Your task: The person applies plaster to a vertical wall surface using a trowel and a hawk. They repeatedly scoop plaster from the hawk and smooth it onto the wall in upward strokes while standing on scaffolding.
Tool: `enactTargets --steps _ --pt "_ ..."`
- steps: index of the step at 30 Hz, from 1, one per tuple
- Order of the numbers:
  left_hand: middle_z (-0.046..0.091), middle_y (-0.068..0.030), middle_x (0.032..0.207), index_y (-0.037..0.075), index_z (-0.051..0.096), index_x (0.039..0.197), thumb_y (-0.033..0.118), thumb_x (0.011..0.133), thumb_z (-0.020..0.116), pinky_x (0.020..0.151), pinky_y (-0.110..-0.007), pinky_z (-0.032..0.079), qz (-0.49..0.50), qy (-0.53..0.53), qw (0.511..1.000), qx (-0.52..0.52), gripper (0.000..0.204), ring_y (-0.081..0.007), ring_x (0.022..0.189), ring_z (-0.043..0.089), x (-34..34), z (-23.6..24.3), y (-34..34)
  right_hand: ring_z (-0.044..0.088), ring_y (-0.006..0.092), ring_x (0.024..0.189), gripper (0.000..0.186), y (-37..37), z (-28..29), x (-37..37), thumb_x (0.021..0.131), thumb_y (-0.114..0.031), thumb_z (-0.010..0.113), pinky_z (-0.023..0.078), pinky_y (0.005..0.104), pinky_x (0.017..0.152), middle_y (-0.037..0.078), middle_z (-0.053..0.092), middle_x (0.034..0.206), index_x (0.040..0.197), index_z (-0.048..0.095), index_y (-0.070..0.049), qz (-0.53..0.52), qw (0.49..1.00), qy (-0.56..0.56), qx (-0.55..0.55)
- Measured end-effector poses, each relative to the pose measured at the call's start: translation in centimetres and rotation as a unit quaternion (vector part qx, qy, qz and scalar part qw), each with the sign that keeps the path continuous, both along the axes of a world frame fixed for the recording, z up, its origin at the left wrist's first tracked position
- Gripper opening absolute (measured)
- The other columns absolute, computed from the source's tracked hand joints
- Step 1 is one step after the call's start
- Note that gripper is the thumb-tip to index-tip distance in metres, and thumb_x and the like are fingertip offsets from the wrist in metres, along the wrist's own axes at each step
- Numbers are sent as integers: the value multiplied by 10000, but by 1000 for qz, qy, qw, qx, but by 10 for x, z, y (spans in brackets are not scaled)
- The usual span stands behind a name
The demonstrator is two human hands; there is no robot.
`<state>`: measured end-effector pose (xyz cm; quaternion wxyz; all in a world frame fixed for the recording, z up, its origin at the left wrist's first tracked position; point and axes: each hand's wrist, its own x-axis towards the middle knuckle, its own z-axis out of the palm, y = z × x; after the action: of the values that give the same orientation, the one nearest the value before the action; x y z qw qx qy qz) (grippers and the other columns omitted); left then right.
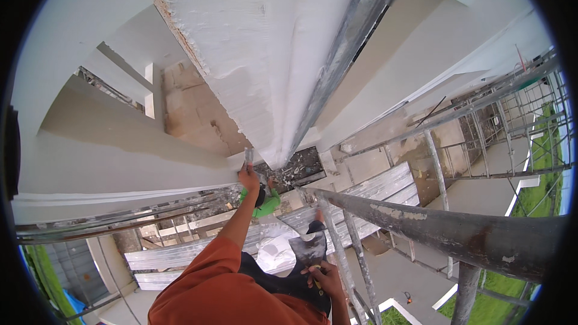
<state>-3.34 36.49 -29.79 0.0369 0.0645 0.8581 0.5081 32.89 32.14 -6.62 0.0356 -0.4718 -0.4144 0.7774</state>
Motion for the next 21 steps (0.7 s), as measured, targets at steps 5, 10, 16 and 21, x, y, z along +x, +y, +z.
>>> enactTargets --steps 5,10,16,21 --pt "664 -192 976 -61 628 1048 24 856 556 779 -321 483 22 -69 983 167 221 -235 902 648 10 -61 3 593 156 547 158 -1 -3 6 900 -81 551 502 278 487 169 673 883 950 585 66 14 1000 -3 2" --pt "612 -167 1182 -42 578 1195 -63 848 524 932 -292 439 -27 -78 974 213 352 -207 1088 585 15 -51 4 590 155 538 143 -5 -13 14 896 -66 543 501 276 488 173 672 879 935 593 61 7 1000 -11 10" --pt "629 -157 1157 -29 572 1212 -54 866 512 901 -278 446 -17 -59 969 239 352 -182 1048 591 18 -7 14 593 150 536 131 -3 -6 15 893 -57 539 478 261 481 156 677 876 931 599 53 23 999 -27 29" --pt "646 -147 1127 -14 569 1222 4 892 532 836 -244 443 -24 22 973 229 333 -134 964 589 25 48 16 595 137 532 131 -10 -9 12 900 -66 538 460 252 475 136 682 867 924 598 47 3 1000 -6 25"
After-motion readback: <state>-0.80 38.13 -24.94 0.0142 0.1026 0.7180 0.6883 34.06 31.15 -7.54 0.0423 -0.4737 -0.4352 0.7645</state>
